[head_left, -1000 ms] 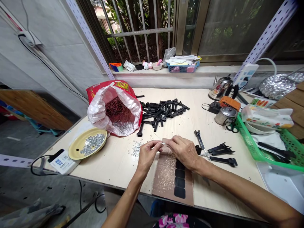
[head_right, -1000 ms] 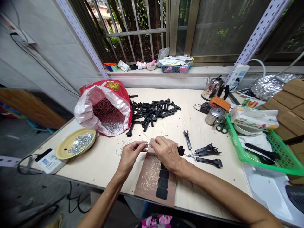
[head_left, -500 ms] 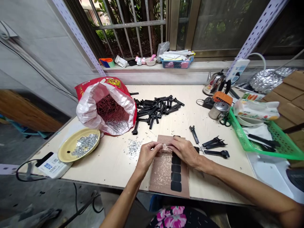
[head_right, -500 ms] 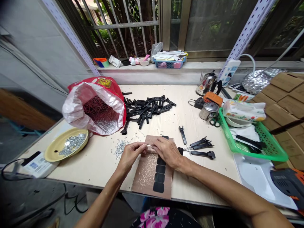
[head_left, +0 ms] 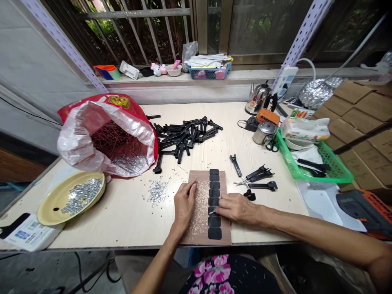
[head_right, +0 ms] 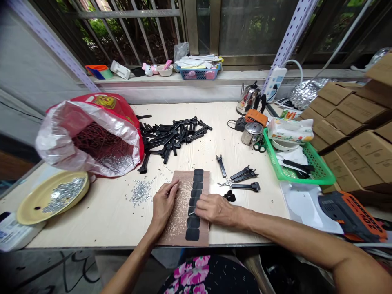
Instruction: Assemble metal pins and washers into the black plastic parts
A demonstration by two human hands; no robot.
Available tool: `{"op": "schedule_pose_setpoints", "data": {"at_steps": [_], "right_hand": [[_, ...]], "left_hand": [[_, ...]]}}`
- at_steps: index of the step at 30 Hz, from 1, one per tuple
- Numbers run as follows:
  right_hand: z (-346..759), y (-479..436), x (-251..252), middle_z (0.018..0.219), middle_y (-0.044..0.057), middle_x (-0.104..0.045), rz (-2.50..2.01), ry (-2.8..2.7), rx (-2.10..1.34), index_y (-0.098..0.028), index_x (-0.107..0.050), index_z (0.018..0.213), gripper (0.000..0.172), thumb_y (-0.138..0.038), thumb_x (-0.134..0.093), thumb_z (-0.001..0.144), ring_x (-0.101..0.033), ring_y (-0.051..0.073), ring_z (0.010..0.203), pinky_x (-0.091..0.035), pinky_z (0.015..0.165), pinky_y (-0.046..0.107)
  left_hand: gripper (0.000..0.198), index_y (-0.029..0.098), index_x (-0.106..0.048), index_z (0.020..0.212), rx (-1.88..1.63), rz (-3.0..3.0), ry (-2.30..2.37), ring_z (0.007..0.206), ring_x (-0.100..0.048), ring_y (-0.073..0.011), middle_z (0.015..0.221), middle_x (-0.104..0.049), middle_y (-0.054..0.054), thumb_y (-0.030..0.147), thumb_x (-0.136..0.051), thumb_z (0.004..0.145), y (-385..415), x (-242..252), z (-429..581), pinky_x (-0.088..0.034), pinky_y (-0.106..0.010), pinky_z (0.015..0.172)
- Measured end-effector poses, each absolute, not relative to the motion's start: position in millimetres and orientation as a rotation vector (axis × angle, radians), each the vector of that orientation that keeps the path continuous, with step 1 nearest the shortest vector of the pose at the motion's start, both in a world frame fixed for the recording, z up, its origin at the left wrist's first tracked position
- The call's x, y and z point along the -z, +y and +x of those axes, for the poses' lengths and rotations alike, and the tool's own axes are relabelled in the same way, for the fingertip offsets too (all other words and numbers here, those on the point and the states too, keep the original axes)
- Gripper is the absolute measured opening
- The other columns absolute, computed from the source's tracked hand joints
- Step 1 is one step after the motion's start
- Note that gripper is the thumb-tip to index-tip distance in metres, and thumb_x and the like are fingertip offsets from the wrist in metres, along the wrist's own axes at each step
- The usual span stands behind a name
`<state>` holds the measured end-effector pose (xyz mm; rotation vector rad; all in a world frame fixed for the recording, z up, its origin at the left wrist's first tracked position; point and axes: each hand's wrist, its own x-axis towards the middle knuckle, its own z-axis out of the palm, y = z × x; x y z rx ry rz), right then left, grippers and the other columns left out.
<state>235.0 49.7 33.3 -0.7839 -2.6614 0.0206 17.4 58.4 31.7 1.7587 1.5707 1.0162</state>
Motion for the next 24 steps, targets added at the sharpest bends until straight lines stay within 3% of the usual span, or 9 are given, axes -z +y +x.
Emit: {"op": "schedule_pose_setpoints", "data": {"at_steps": [4,9,13,17,20,24], "right_hand": [[234,58,-35,0.075,0.003,-0.053,-1.160,-2.469,-0.118,-0.014,-0.060,0.084,0.027,-0.015,-0.036,0.095,-0.048,0.013,0.070,-0.041,0.052,0.023],[235,62,-37,0.079,0.001,-0.052,-1.037,-2.572,-0.409,-0.019,-0.059,0.089,0.032,-0.016,-0.028,0.096,-0.049,0.012,0.070,-0.046,0.054,0.023],[236,63,-42,0.079,0.002,-0.052,-1.134,-2.526,-0.383,-0.015,-0.057,0.090,0.029,-0.014,-0.028,0.095,-0.048,0.011,0.071,-0.046,0.056,0.023],[239,63,-43,0.077,0.001,-0.052,-0.947,-2.695,-0.499,-0.016,-0.056,0.093,0.027,-0.012,-0.030,0.095,-0.048,0.010,0.069,-0.042,0.051,0.019],[244,66,-43,0.078,0.003,-0.052,-1.054,-2.683,-0.435,-0.014,-0.057,0.092,0.032,-0.010,-0.026,0.096,-0.048,0.011,0.068,-0.041,0.054,0.022],[244,57,-39,0.081,0.004,-0.053,-0.906,-2.735,-0.310,-0.015,-0.059,0.091,0.023,-0.012,-0.036,0.094,-0.047,0.013,0.077,-0.037,0.057,0.023]], "left_hand": [[0.032,0.020,-0.065,0.108,-1.021,1.765,1.595,0.093,-0.061,-0.0199,0.100,-0.066,-0.007,0.035,-0.044,0.090,58,-31,20,-0.046,-0.032,0.083],[0.031,0.019,-0.066,0.107,-1.016,1.730,1.620,0.095,-0.061,-0.0196,0.102,-0.067,-0.007,0.035,-0.045,0.090,58,-31,21,-0.045,-0.032,0.085],[0.032,0.019,-0.065,0.109,-1.022,1.722,1.623,0.095,-0.061,-0.0196,0.103,-0.067,-0.006,0.035,-0.045,0.089,58,-31,21,-0.045,-0.031,0.084],[0.032,0.019,-0.065,0.109,-1.025,1.728,1.618,0.095,-0.061,-0.0195,0.101,-0.067,-0.006,0.035,-0.044,0.090,58,-31,21,-0.045,-0.031,0.085],[0.032,0.020,-0.065,0.109,-1.026,1.730,1.627,0.094,-0.061,-0.0197,0.101,-0.067,-0.006,0.035,-0.044,0.090,58,-30,21,-0.045,-0.032,0.084],[0.032,0.019,-0.066,0.108,-1.031,1.731,1.630,0.094,-0.061,-0.0199,0.101,-0.067,-0.007,0.036,-0.045,0.090,58,-29,22,-0.045,-0.032,0.085]]}}
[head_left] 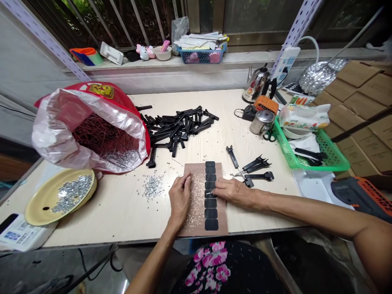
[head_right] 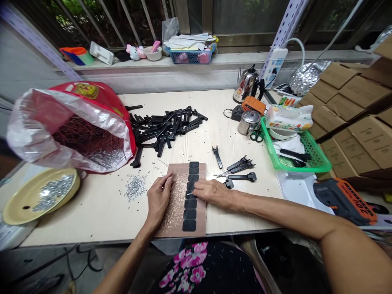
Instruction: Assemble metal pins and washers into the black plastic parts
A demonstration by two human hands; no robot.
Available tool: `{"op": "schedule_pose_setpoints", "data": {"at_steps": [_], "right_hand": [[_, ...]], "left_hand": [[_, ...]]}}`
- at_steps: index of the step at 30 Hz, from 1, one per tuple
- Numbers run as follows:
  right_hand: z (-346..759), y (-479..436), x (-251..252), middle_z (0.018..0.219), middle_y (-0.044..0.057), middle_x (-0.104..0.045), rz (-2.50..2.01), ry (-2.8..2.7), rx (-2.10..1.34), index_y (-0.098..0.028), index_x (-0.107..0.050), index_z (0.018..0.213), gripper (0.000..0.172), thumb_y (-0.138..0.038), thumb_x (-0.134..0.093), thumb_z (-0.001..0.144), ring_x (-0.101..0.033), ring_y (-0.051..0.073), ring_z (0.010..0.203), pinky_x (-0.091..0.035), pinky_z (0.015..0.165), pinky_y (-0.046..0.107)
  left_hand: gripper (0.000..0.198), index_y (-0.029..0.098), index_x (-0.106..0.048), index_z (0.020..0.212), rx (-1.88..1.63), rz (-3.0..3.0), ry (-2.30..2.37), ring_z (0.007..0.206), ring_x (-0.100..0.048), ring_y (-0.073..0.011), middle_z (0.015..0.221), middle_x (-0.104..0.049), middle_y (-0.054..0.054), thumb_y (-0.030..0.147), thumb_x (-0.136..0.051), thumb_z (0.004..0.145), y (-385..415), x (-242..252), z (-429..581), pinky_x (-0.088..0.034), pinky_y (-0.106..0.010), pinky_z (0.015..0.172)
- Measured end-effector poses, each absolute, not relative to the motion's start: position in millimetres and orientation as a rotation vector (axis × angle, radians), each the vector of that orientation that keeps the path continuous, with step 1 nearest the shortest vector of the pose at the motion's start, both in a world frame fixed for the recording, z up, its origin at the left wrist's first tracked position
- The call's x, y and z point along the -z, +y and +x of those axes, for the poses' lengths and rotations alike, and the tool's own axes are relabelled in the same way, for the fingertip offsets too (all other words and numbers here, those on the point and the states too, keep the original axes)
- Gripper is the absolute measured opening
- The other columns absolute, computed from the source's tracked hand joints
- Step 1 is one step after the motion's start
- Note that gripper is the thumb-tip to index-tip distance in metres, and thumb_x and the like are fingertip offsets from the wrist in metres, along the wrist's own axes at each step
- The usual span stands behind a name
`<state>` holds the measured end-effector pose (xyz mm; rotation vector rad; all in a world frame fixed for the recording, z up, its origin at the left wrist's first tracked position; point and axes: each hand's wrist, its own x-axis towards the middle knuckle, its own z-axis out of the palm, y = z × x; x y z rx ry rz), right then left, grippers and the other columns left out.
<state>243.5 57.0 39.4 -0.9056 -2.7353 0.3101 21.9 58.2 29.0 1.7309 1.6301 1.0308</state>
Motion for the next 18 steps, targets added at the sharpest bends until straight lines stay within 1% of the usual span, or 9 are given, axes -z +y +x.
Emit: {"op": "schedule_pose_setpoints", "data": {"at_steps": [2,7,12,15,18], "right_hand": [[241,49,-38,0.079,0.003,-0.053,-0.904,-2.728,-0.305,-0.016,-0.060,0.089,0.022,-0.014,-0.039,0.094,-0.046,0.013,0.076,-0.035,0.057,0.023],[236,40,-41,0.076,0.002,-0.052,-1.000,-2.649,-0.297,-0.016,-0.061,0.081,0.024,-0.016,-0.040,0.094,-0.046,0.012,0.073,-0.032,0.057,0.023],[236,49,-41,0.075,0.001,-0.053,-1.068,-2.586,-0.291,-0.017,-0.061,0.081,0.023,-0.019,-0.042,0.094,-0.047,0.012,0.074,-0.031,0.056,0.023],[234,52,-41,0.078,0.002,-0.055,-1.198,-2.540,-0.228,-0.016,-0.059,0.081,0.023,-0.019,-0.041,0.095,-0.048,0.013,0.074,-0.032,0.056,0.024],[236,45,-47,0.082,0.002,-0.056,-1.068,-2.647,-0.248,-0.017,-0.058,0.083,0.021,-0.017,-0.041,0.094,-0.049,0.013,0.076,-0.032,0.055,0.025]], "left_hand": [[0.032,0.019,-0.066,0.107,-1.032,1.734,1.633,0.094,-0.061,-0.0200,0.100,-0.067,-0.006,0.036,-0.045,0.089,58,-29,22,-0.045,-0.032,0.085],[0.032,0.020,-0.066,0.108,-1.052,1.748,1.627,0.093,-0.062,-0.0204,0.100,-0.067,-0.007,0.036,-0.045,0.089,58,-28,21,-0.045,-0.032,0.084],[0.032,0.020,-0.065,0.108,-1.029,1.745,1.612,0.093,-0.062,-0.0201,0.101,-0.067,-0.007,0.035,-0.045,0.089,57,-29,19,-0.045,-0.031,0.083],[0.032,0.020,-0.065,0.109,-1.034,1.736,1.629,0.093,-0.062,-0.0203,0.101,-0.066,-0.007,0.035,-0.044,0.089,56,-31,18,-0.046,-0.032,0.082],[0.031,0.021,-0.067,0.107,-1.028,1.712,1.646,0.088,-0.063,-0.0206,0.096,-0.067,-0.007,0.035,-0.046,0.088,55,-33,16,-0.048,-0.031,0.077]]}}
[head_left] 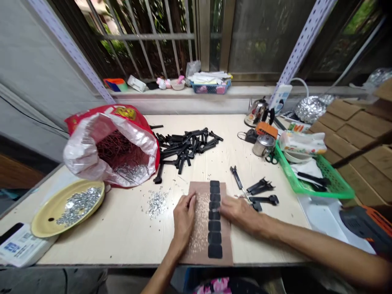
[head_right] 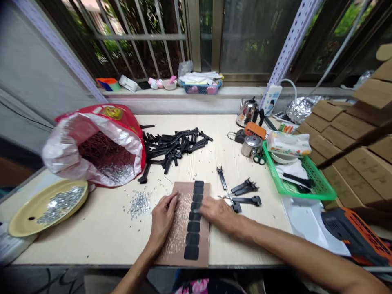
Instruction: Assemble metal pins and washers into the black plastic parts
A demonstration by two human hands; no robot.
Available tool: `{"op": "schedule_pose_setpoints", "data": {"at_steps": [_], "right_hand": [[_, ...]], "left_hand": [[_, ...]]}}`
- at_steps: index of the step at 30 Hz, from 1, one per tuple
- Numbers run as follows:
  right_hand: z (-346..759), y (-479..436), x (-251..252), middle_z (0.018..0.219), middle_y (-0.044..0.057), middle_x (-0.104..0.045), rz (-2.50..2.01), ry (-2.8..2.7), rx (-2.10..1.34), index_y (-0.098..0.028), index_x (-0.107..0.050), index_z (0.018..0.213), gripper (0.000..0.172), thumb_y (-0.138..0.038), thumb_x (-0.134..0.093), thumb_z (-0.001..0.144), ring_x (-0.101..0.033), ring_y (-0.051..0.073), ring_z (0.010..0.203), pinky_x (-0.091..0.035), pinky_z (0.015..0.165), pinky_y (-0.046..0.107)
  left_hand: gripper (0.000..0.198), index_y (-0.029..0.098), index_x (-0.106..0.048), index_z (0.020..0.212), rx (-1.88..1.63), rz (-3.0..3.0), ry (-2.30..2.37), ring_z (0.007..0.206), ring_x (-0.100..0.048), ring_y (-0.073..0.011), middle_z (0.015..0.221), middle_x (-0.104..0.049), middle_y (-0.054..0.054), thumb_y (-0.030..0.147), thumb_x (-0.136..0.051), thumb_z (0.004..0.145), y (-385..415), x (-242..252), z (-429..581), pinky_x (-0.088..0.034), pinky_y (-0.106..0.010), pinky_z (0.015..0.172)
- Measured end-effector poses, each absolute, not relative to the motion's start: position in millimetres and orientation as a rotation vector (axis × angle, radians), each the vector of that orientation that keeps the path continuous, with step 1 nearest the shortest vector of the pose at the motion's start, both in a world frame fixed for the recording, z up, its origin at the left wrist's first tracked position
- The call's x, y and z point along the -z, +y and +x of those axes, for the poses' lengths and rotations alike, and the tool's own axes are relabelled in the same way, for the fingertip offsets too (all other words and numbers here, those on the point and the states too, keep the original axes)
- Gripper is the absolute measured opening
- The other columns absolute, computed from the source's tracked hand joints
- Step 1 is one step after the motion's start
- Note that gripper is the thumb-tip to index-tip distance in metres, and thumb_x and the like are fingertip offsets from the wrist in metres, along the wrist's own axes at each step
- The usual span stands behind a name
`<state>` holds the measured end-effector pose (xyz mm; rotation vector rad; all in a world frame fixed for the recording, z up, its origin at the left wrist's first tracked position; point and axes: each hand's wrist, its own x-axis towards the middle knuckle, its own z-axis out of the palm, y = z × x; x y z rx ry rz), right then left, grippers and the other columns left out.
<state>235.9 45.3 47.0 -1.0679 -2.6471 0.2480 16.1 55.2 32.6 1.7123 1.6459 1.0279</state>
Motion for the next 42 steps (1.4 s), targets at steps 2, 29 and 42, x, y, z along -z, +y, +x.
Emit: {"op": "schedule_pose_setpoints", "data": {"at_steps": [2,29,42], "right_hand": [[246,40,-56,0.080,0.001,-0.057,-1.017,-2.732,-0.274,-0.020,-0.058,0.081,0.021,-0.019,-0.042,0.094,-0.050,0.013,0.074,-0.032,0.056,0.026],[134,229,-39,0.071,0.010,-0.068,-1.814,-1.968,-0.850,-0.013,-0.060,0.082,0.015,-0.023,-0.048,0.083,-0.065,0.019,0.064,-0.044,0.056,0.024],[122,153,-60,0.062,-0.003,-0.056,-1.250,-1.999,-0.962,-0.017,-0.051,0.078,0.006,-0.023,-0.052,0.082,-0.053,0.010,0.056,-0.036,0.053,0.020]], "left_hand": [[0.030,0.022,-0.068,0.105,-1.048,1.691,1.640,0.085,-0.064,-0.0207,0.093,-0.068,-0.006,0.036,-0.048,0.087,55,-33,15,-0.050,-0.031,0.074],[0.034,0.010,-0.056,0.115,-0.900,1.658,1.936,0.084,-0.062,-0.0244,0.085,-0.063,-0.011,0.015,-0.054,0.081,183,-31,-17,-0.049,-0.036,0.074],[0.032,0.011,-0.064,0.087,-1.095,0.562,0.905,0.070,-0.066,-0.0176,0.079,-0.070,-0.009,0.035,-0.074,0.070,148,-46,-22,-0.054,-0.029,0.068]]}}
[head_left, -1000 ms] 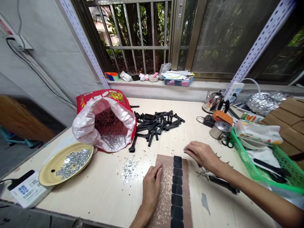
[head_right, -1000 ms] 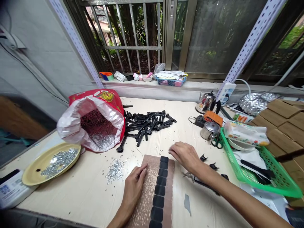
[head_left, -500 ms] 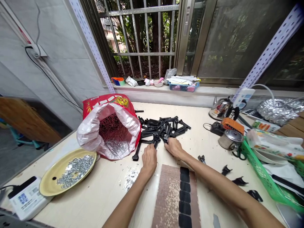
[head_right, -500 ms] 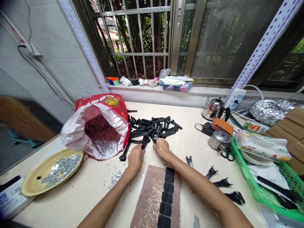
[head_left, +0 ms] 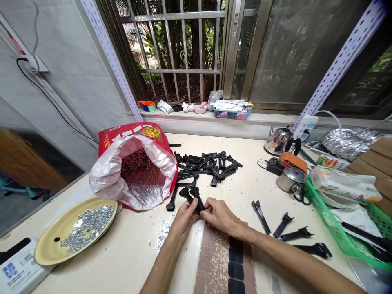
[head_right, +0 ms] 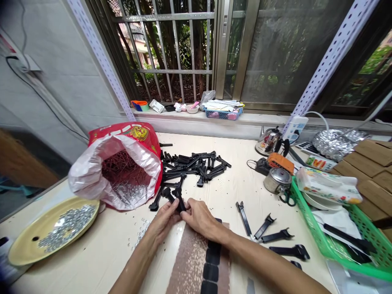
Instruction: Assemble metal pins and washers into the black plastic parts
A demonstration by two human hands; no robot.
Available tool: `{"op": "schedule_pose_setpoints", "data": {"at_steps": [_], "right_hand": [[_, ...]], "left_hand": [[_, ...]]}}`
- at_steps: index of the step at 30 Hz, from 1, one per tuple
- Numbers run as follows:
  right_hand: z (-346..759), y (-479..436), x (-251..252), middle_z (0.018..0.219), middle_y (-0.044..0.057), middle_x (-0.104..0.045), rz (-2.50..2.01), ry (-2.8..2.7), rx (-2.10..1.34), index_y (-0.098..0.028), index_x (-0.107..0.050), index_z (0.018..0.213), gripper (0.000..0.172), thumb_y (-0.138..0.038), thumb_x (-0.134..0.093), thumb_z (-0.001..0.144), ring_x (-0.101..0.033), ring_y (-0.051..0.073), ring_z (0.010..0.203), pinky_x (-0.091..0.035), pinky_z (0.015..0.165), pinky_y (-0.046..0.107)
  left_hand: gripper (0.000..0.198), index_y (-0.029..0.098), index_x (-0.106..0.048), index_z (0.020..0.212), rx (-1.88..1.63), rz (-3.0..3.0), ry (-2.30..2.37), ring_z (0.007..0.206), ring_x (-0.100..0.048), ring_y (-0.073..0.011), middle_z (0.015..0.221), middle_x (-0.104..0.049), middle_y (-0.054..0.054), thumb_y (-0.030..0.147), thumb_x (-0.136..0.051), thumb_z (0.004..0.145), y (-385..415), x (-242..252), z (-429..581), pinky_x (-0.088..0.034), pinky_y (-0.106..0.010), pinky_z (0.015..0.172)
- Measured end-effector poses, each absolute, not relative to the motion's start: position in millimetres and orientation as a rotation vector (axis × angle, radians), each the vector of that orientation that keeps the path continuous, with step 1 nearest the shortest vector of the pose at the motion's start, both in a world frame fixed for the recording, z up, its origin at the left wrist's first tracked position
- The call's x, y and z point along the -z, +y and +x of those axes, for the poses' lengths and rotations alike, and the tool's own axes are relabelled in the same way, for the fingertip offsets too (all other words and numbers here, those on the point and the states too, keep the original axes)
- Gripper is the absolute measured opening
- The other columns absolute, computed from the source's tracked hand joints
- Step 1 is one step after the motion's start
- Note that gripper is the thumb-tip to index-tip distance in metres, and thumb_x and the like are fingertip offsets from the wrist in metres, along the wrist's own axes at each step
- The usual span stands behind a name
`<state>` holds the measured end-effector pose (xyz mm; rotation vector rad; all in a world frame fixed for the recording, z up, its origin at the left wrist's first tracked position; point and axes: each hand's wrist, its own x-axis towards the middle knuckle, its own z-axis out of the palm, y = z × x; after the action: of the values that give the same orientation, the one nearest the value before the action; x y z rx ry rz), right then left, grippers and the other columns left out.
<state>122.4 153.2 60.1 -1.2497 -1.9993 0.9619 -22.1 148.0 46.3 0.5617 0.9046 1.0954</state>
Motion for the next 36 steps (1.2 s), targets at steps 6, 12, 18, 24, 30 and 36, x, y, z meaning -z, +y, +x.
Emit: {"op": "schedule_pose_setpoints", "data": {"at_steps": [6,12,18,24,30,36], "right_hand": [[125,193,-78,0.073,0.002,-0.062,-1.167,-2.300,-1.067,-0.015,-0.058,0.078,0.015,-0.028,-0.054,0.085,-0.056,0.012,0.063,-0.039,0.054,0.020],[154,269,-79,0.095,0.013,-0.062,-1.810,-2.096,-0.347,-0.012,-0.058,0.087,0.014,-0.025,-0.056,0.085,-0.060,0.022,0.086,-0.042,0.070,0.029],[132,219,-71,0.086,0.006,-0.060,-1.650,-2.133,-0.416,-0.015,-0.057,0.089,0.019,-0.026,-0.042,0.093,-0.058,0.014,0.072,-0.042,0.060,0.023],[128,208,-73,0.090,0.004,-0.058,-1.127,-2.625,-0.367,-0.017,-0.061,0.092,0.020,-0.013,-0.041,0.092,-0.055,0.013,0.077,-0.045,0.064,0.023],[156,267,-64,0.116,0.012,-0.055,-1.240,-2.741,0.131,-0.016,-0.063,0.086,0.020,-0.003,-0.048,0.084,-0.051,0.022,0.094,-0.044,0.076,0.036],[132,216,-71,0.088,0.005,-0.061,-1.101,-2.189,-0.579,-0.015,-0.056,0.095,0.013,-0.024,-0.053,0.086,-0.056,0.014,0.076,-0.045,0.065,0.025]], "left_hand": [[0.033,0.011,-0.062,0.089,-1.019,0.516,0.943,0.086,-0.067,-0.0240,0.090,-0.070,-0.014,0.034,-0.074,0.070,144,-42,-30,-0.053,-0.032,0.073],[0.040,0.017,-0.057,0.091,-1.167,0.491,1.086,0.048,-0.061,-0.0131,0.047,-0.055,0.006,0.034,-0.079,0.062,148,-37,-35,-0.051,-0.025,0.053],[0.056,0.015,-0.053,0.118,-1.195,0.436,0.998,0.084,-0.069,-0.0205,0.086,-0.071,-0.009,0.024,-0.076,0.067,149,-46,-28,-0.054,-0.029,0.075],[0.038,0.018,-0.059,0.099,-1.190,0.381,0.912,0.092,-0.066,-0.0230,0.100,-0.069,-0.010,0.024,-0.077,0.067,150,-40,-27,-0.054,-0.037,0.080],[0.044,0.018,-0.059,0.099,-1.404,0.539,1.113,0.058,-0.062,-0.0130,0.058,-0.060,0.004,0.032,-0.079,0.062,154,-37,-30,-0.054,-0.031,0.069],[0.046,0.019,-0.065,0.106,-1.371,0.756,1.259,0.112,-0.057,-0.0233,0.112,-0.067,-0.008,0.030,-0.078,0.063,150,-37,-25,-0.042,-0.031,0.097]]}}
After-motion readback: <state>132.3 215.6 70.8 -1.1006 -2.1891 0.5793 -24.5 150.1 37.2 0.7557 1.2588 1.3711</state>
